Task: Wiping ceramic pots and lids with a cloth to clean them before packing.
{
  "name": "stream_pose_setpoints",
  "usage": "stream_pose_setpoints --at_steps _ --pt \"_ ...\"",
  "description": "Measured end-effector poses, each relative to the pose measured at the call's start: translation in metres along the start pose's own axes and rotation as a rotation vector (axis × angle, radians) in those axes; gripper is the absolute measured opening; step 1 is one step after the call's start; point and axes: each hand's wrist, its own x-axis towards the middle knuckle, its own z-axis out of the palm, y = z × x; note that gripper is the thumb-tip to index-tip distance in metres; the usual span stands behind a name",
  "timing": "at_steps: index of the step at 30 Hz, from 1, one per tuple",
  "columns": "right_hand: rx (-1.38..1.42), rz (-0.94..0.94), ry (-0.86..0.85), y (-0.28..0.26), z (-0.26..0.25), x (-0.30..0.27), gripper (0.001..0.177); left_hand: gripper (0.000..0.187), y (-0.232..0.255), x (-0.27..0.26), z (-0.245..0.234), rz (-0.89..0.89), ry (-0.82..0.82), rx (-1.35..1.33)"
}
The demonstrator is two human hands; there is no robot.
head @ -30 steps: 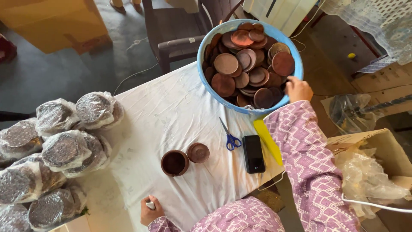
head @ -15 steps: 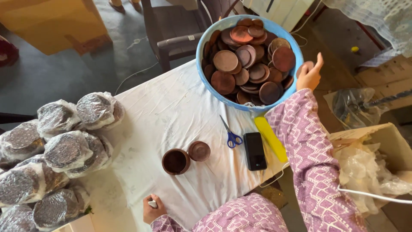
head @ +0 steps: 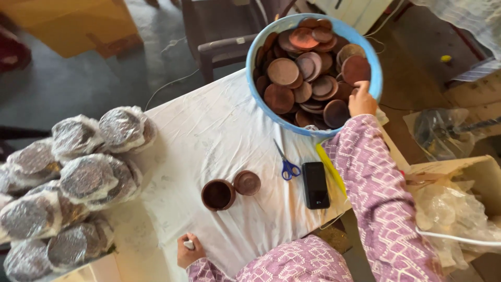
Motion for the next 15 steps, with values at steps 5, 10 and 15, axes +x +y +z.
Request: stream_pose_setpoints --at_steps 5,10,15 --pt "0.611 -0.207 0.062 -0.089 -0.048 -0.057 0.032 0.02 0.0 -0.002 -0.001 0.0 -0.004 0.004" --pt "0.968 -0.279 -0.39 -0.188 -0.022 -0.187 0.017 0.019 0.0 0.0 0.0 0.056 0.014 0.021" --pt "0.166 -1.095 -0.379 -0.224 0.025 -0.286 0.065 0.019 0.004 0.001 -0.001 0.034 0.027 -0.001"
